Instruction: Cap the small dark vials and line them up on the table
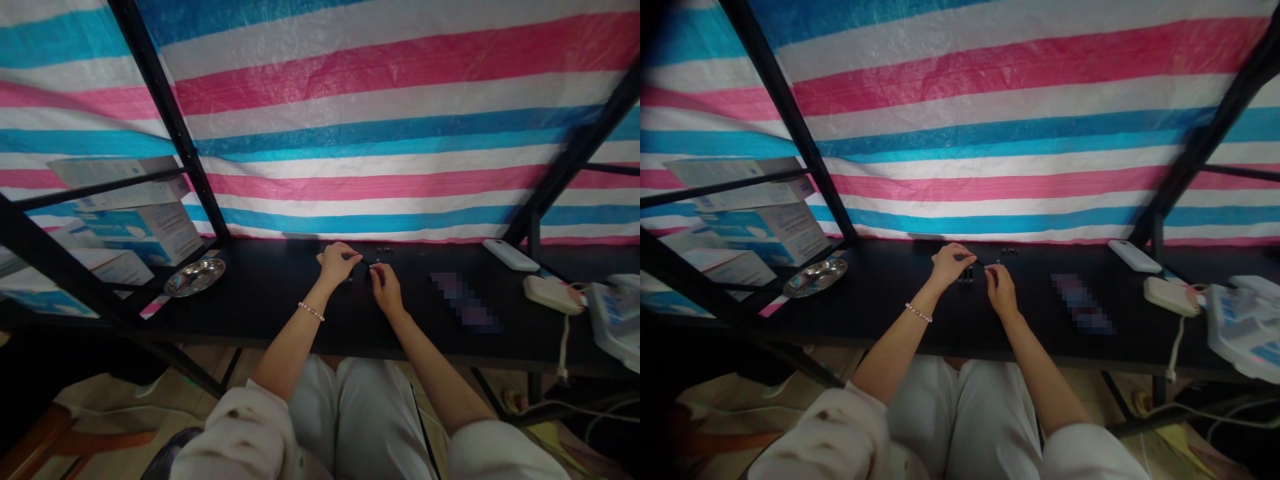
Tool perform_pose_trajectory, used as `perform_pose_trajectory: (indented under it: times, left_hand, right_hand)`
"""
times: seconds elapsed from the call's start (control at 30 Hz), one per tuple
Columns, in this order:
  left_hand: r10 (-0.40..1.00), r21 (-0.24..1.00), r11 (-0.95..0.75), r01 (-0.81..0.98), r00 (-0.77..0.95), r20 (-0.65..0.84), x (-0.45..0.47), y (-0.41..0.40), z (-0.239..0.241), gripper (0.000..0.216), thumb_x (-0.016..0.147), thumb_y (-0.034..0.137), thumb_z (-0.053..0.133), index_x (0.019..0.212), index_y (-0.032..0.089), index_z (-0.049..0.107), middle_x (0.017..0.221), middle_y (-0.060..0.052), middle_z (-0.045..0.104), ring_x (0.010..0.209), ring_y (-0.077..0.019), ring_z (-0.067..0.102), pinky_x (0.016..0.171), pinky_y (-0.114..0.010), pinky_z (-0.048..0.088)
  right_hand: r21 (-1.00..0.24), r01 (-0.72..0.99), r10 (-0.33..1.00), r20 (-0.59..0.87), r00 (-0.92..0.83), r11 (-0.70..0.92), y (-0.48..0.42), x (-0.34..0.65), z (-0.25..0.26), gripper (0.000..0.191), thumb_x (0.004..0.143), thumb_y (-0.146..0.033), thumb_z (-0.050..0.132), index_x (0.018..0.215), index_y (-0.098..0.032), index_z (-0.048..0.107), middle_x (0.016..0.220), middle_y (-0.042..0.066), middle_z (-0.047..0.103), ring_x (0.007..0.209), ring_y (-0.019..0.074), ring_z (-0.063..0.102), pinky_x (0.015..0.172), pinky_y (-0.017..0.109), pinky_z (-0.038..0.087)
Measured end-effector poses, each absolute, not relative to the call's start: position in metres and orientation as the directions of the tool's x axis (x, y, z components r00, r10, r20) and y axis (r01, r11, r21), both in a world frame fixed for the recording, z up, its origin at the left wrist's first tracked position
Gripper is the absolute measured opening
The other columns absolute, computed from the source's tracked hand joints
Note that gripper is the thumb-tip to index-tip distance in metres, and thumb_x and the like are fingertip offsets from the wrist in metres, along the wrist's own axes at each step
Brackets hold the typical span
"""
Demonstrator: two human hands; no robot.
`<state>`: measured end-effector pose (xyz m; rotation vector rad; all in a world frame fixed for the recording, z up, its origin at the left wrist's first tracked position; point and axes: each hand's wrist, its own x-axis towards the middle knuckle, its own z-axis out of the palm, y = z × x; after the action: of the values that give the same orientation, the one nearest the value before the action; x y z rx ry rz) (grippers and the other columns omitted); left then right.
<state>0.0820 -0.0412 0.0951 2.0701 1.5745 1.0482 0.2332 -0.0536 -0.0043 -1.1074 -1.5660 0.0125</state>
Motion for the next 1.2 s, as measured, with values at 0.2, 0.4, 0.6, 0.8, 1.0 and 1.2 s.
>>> perform_pose_trajectory:
  times: [0.2, 0.4, 0.6, 0.8, 1.0, 1.2]
  left_hand:
    - [0.938, 0.729, -0.311, 0.609, 0.072, 0.34, 0.072, -0.049, 0.084, 0.016, 0.072, 0.036, 0.065, 0.077, 0.023, 0.07, 0.094, 0.001, 0.066, 0.093, -0.0171, 0.056, 0.086, -0.033, 0.031]
    - [0.945, 0.768, -0.289, 0.572, 0.043, 0.324, 0.06, -0.052, 0.069, 0.016, 0.072, 0.036, 0.065, 0.079, 0.023, 0.071, 0.093, 0.0, 0.066, 0.091, -0.0171, 0.058, 0.085, -0.032, 0.036]
    - [0.949, 0.829, -0.288, 0.479, 0.024, 0.315, 0.055, -0.054, 0.046, 0.018, 0.072, 0.036, 0.064, 0.079, 0.021, 0.071, 0.09, -0.003, 0.067, 0.089, -0.017, 0.059, 0.081, -0.028, 0.041]
    - [0.945, 0.875, -0.304, 0.376, 0.003, 0.327, 0.058, -0.053, 0.028, 0.022, 0.072, 0.037, 0.063, 0.084, 0.019, 0.07, 0.091, -0.003, 0.068, 0.08, -0.0131, 0.059, 0.079, -0.026, 0.044]
    - [0.955, 0.912, -0.292, 0.288, 0.031, 0.296, 0.071, -0.058, 0.021, 0.021, 0.071, 0.032, 0.065, 0.083, 0.016, 0.07, 0.084, -0.004, 0.069, 0.074, -0.012, 0.059, 0.072, -0.023, 0.046]
    - [0.97, 0.952, -0.242, 0.189, 0.021, 0.242, 0.087, -0.062, 0.018, 0.017, 0.07, 0.026, 0.064, 0.081, 0.014, 0.07, 0.079, -0.006, 0.069, 0.07, -0.0125, 0.06, 0.067, -0.023, 0.047]
  right_hand:
    - [-0.517, 0.603, 0.636, 0.771, 0.021, 0.607, -0.055, 0.229, -0.007, 0.019, 0.087, -0.032, 0.041, 0.095, -0.02, 0.052, 0.088, 0.007, 0.057, 0.083, 0.0184, 0.057, 0.076, 0.034, 0.048]
    - [-0.465, 0.622, 0.645, 0.759, -0.085, 0.63, -0.058, 0.227, -0.006, 0.019, 0.087, -0.03, 0.04, 0.095, -0.02, 0.053, 0.087, 0.007, 0.058, 0.082, 0.0187, 0.056, 0.076, 0.035, 0.048]
    - [-0.41, 0.638, 0.629, 0.762, -0.152, 0.652, -0.06, 0.226, -0.005, 0.019, 0.087, -0.029, 0.039, 0.096, -0.02, 0.053, 0.088, 0.008, 0.058, 0.084, 0.0195, 0.056, 0.077, 0.036, 0.047]
    - [-0.359, 0.659, 0.624, 0.75, -0.217, 0.66, -0.064, 0.225, -0.003, 0.02, 0.086, -0.028, 0.039, 0.099, -0.019, 0.051, 0.089, 0.009, 0.056, 0.086, 0.0211, 0.054, 0.079, 0.039, 0.046]
    - [-0.387, 0.637, 0.637, 0.74, -0.218, 0.667, -0.065, 0.226, -0.006, 0.03, 0.08, -0.022, 0.043, 0.11, -0.018, 0.044, 0.101, 0.011, 0.052, 0.093, 0.0225, 0.053, 0.082, 0.041, 0.046]
    - [-0.461, 0.492, 0.615, 0.76, -0.211, 0.738, -0.063, 0.229, -0.009, 0.048, 0.075, -0.018, 0.045, 0.121, -0.019, 0.032, 0.116, 0.013, 0.043, 0.101, 0.0226, 0.051, 0.09, 0.044, 0.044]
